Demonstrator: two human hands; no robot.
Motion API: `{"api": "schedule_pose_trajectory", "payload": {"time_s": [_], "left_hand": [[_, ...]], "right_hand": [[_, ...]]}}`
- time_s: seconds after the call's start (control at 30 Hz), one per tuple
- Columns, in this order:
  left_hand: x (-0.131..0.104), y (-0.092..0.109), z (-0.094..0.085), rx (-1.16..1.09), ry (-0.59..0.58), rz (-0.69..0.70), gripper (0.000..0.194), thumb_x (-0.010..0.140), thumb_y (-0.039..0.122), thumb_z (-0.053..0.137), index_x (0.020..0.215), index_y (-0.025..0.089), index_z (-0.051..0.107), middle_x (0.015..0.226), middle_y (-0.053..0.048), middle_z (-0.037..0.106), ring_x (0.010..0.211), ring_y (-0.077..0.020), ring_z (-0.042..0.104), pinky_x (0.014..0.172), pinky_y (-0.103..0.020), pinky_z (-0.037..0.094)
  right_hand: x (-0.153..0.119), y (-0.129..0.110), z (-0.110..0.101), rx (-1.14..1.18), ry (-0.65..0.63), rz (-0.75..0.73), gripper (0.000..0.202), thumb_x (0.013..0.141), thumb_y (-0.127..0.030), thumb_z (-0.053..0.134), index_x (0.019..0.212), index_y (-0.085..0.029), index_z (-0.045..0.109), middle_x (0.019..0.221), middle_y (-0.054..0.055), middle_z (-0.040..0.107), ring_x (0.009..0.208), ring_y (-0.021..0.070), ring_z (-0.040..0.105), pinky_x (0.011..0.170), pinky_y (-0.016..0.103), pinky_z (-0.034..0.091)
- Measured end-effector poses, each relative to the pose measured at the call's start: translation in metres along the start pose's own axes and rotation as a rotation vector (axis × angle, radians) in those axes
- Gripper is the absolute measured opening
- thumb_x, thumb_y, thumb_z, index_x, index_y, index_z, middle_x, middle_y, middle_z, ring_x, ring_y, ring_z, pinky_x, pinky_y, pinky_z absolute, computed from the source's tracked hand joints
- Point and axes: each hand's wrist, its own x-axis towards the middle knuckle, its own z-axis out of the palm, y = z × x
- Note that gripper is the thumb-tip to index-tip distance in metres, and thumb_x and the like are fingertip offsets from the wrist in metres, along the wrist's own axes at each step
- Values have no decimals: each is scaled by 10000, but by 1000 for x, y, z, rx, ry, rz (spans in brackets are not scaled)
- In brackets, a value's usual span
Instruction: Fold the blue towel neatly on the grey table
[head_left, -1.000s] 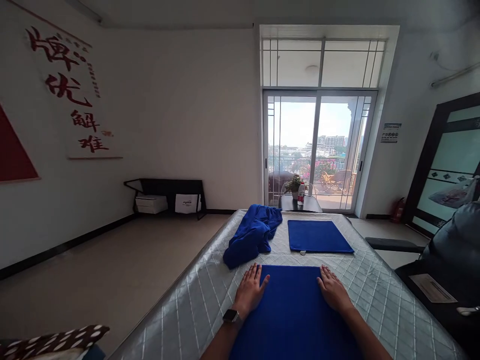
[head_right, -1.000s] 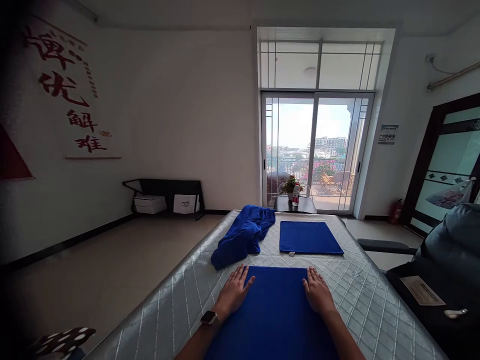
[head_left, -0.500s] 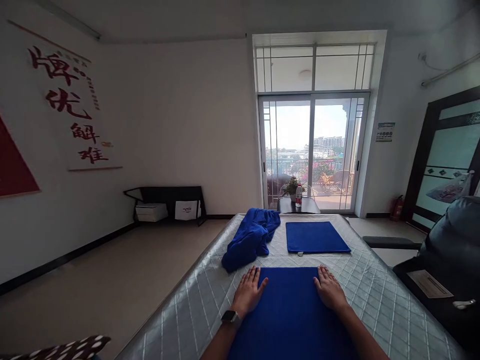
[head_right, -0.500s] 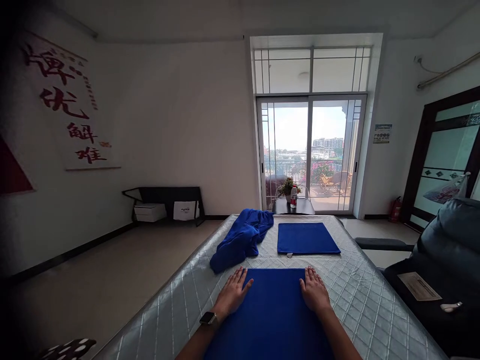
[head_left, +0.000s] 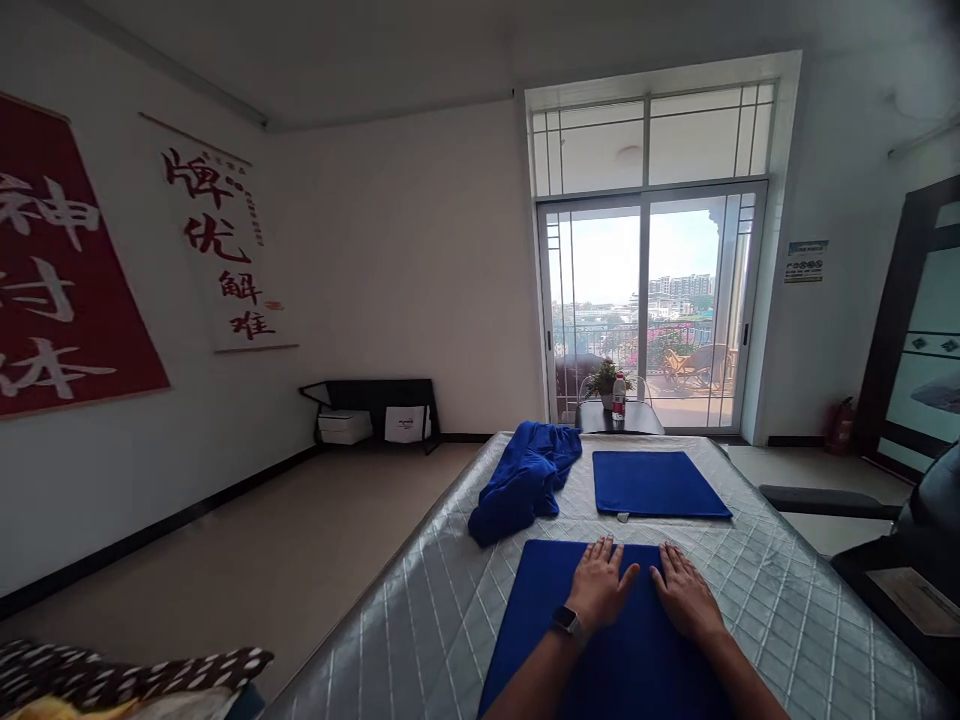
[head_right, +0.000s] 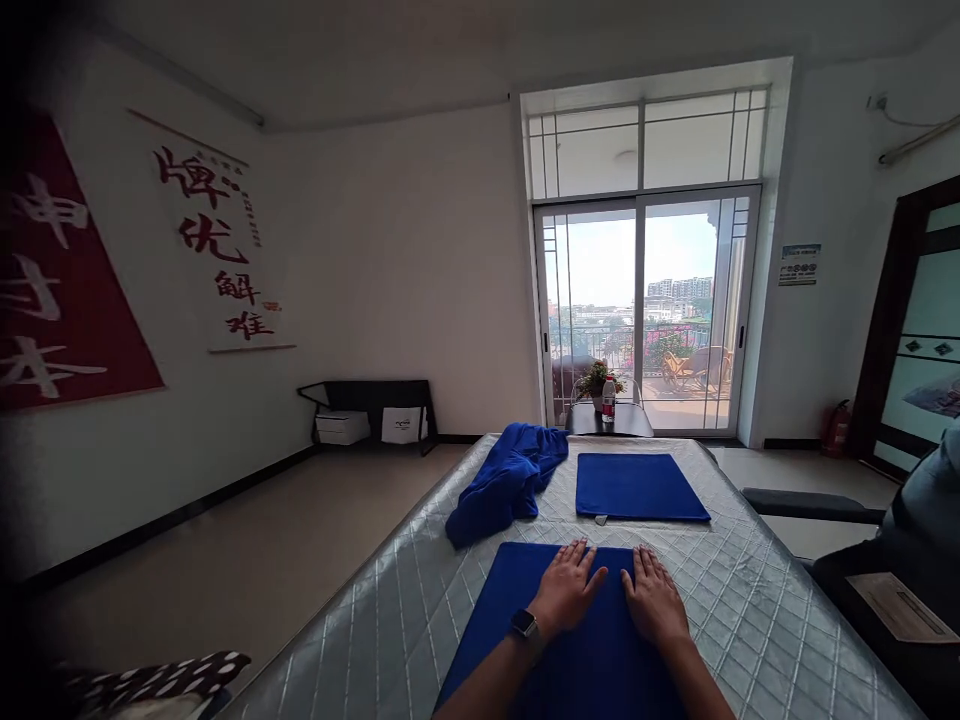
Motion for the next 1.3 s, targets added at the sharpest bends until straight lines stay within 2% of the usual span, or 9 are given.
{"api": "schedule_pose_trajectory", "payload": {"time_s": [0.1, 0.23, 0.33, 0.47, 0.6, 0.73, 0.83, 0.97, 1.3], "left_hand": [[19, 30, 23, -58, 2, 62, 609, 1024, 498, 214, 1527, 201, 385, 1603, -110, 362, 1494, -258, 275, 1228, -466, 222], [26, 35, 39, -57, -26, 35, 590, 1024, 440, 249, 1558, 198, 313, 1609, -111, 344, 1504, -248, 247, 1238, -472, 183], [21, 22, 39, -43, -25, 22, 589, 1025, 439, 232, 1562, 205, 301, 1616, -98, 330, 1504, -234, 249, 1235, -466, 189], [8, -3, 30, 1, -7, -43, 634, 1023, 508, 176, 1550, 191, 333, 1617, -97, 329, 1509, -242, 234, 1229, -470, 212], [-11, -40, 12, 55, 24, -120, 697, 1009, 585, 146, 1539, 186, 361, 1606, -105, 354, 1510, -264, 228, 1221, -489, 230], [-33, -82, -9, 113, 64, -209, 710, 1007, 599, 147, 1524, 178, 390, 1584, -118, 393, 1490, -283, 285, 1208, -499, 254], [-44, -103, -19, 131, 74, -269, 747, 999, 622, 140, 1521, 150, 393, 1589, -128, 379, 1485, -281, 297, 1217, -479, 240], [-49, -113, -21, 114, 76, -285, 783, 992, 638, 166, 1516, 101, 389, 1595, -148, 357, 1494, -275, 272, 1221, -438, 241], [-47, -115, -20, 89, 77, -269, 804, 991, 644, 146, 1515, 82, 382, 1595, -158, 355, 1494, -276, 273, 1225, -444, 218]], "right_hand": [[3, 5, 6, -40, -11, -43, 673, 964, -398, 224, 1549, -71, 289, 1635, 84, 227, 1514, 211, 159, 1231, 389, 162], [3, 6, 6, -78, -8, -53, 668, 961, -350, 194, 1545, -37, 275, 1635, 103, 233, 1514, 202, 157, 1231, 365, 158], [2, 3, 2, -45, -4, -29, 704, 969, -414, 189, 1546, -16, 254, 1629, 130, 247, 1513, 219, 174, 1234, 376, 152], [1, -1, -3, -24, -20, -2, 741, 967, -477, 209, 1551, -22, 240, 1635, 129, 229, 1516, 229, 163, 1235, 383, 142], [1, -2, -5, -19, -30, 17, 740, 974, -488, 188, 1559, -37, 220, 1644, 110, 204, 1519, 214, 150, 1236, 378, 130], [-1, -3, -7, -25, -25, 22, 728, 980, -483, 182, 1560, -44, 223, 1648, 100, 190, 1519, 198, 144, 1235, 358, 121], [-1, -4, -9, -20, -20, 19, 719, 982, -470, 189, 1556, -39, 235, 1647, 108, 193, 1519, 202, 148, 1236, 361, 116], [-2, -6, -12, 22, -32, 31, 710, 981, -458, 202, 1560, -48, 233, 1645, 111, 195, 1517, 212, 160, 1236, 382, 132], [-7, -9, -21, 0, -41, 21, 668, 982, -396, 203, 1553, -55, 266, 1633, 100, 240, 1516, 190, 161, 1237, 375, 111]]}}
